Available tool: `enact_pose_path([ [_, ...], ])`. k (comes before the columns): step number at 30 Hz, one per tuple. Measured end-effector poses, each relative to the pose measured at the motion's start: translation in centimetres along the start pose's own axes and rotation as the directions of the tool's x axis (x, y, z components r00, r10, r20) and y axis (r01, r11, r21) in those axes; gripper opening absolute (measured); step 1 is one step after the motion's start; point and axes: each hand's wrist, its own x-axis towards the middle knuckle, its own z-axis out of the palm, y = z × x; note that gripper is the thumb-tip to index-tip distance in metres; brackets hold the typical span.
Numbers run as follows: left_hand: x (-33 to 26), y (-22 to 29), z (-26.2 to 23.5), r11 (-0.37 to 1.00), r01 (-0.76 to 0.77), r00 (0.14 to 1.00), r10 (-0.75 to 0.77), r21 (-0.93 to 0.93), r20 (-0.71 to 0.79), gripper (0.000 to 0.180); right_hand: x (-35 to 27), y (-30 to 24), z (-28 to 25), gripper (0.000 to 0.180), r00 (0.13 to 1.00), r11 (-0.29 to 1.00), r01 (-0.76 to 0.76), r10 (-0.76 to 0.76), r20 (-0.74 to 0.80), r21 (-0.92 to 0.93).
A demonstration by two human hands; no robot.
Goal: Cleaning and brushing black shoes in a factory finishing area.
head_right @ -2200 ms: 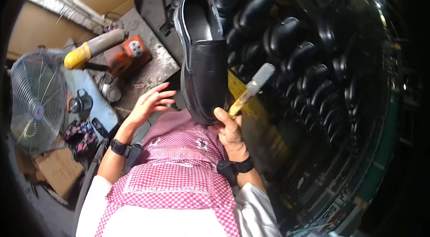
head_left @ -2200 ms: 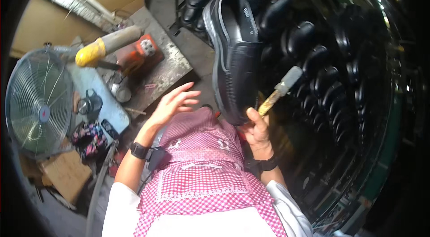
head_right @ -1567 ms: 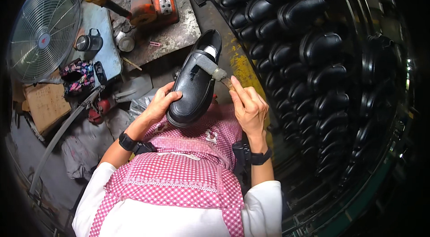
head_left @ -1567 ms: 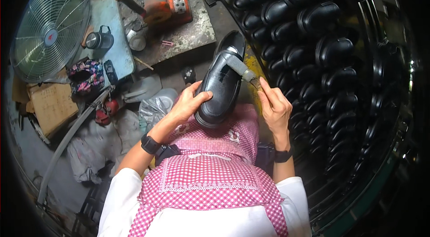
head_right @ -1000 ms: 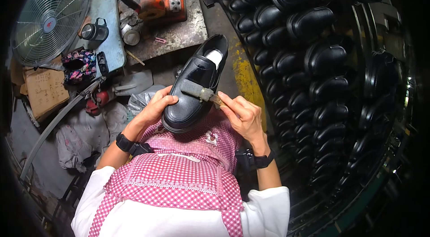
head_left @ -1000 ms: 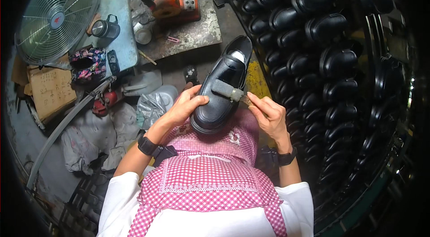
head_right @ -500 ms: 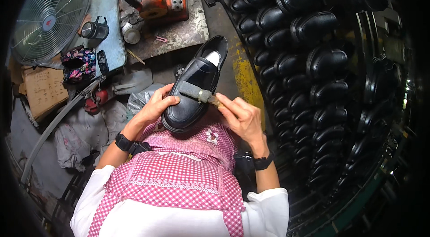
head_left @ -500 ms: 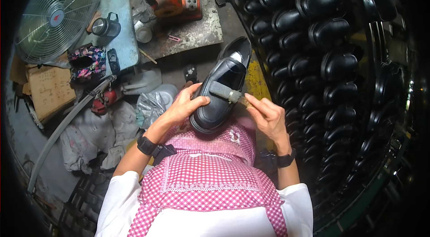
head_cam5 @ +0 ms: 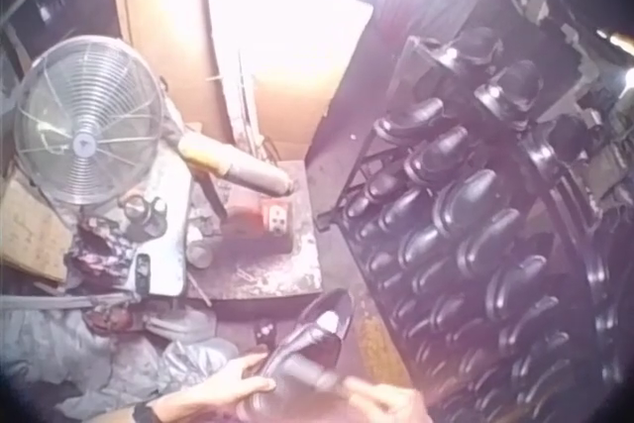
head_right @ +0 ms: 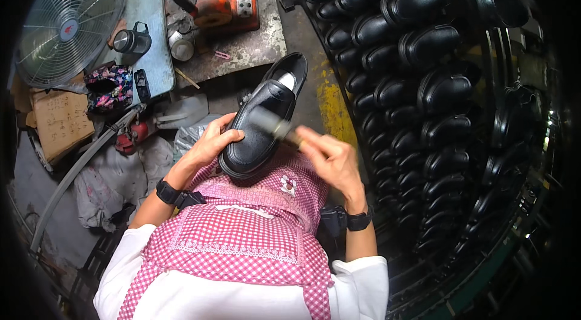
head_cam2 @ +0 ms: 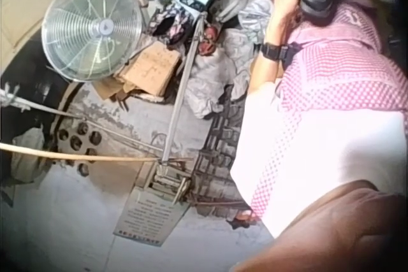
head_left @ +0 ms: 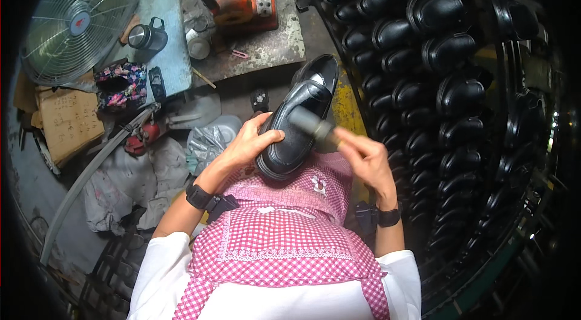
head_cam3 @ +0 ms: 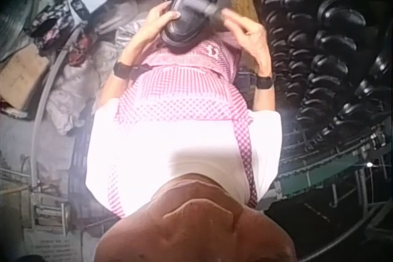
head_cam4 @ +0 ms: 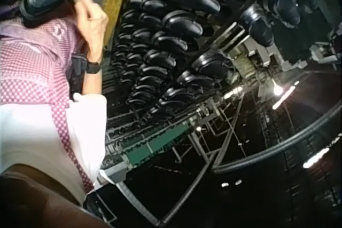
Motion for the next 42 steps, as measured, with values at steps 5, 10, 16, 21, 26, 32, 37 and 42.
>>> enact_pose_path([
  [5, 0.6, -0.9, -0.9, 0.997, 0.037, 0.999, -0.035, -0.063, 0.026, 0.051, 0.1, 0.1, 0.3, 0.025, 0.972, 0.943, -0.208, 0.168, 0.167, 0.26],
  [10, 0.9, -0.5, -1.1, 0.988, 0.086, 0.994, -0.077, -0.127, 0.074, 0.048, 0.9, 0.1, 0.6, 0.026, 0.98, 0.943, -0.176, 0.195, -0.04, 0.282],
  [16, 1.2, -0.3, -0.8, 0.988, 0.08, 0.994, -0.07, -0.134, 0.078, 0.049, 1.1, 0.4, 0.3, 0.026, 0.968, 0.934, -0.198, 0.235, -0.093, 0.297],
  [21, 1.3, -0.3, -0.5, 0.992, 0.059, 0.998, -0.055, -0.114, 0.038, 0.057, 1.2, 3.3, 1.3, 0.033, 0.888, 0.964, -0.087, 0.19, -0.42, 0.252],
  [26, 3.6, -1.5, 1.2, 0.999, 0.001, 0.988, -0.009, -0.048, -0.151, 0.056, 0.2, 3.9, 3.7, 0.037, 0.694, 0.321, -0.272, 0.719, -0.046, 0.907],
  [32, 8.2, -3.7, 3.0, 1.0, 0.001, 0.954, 0.002, 0.01, -0.3, 0.063, 3.1, 1.8, 8.7, 0.032, 0.74, -0.018, -0.339, 0.612, 0.278, 0.941],
  [37, 10.8, -3.3, 2.4, 0.999, -0.044, 0.951, 0.046, 0.013, -0.306, 0.074, 7.4, 3.4, 9.9, 0.026, 0.687, -0.052, -0.299, 0.682, 0.252, 0.953],
  [42, 11.7, -4.7, 0.2, 0.966, 0.06, 0.978, -0.108, -0.253, -0.181, 0.075, 13.3, 6.6, 10.4, 0.015, 0.73, -0.079, -0.193, 0.654, 0.197, 0.978],
])
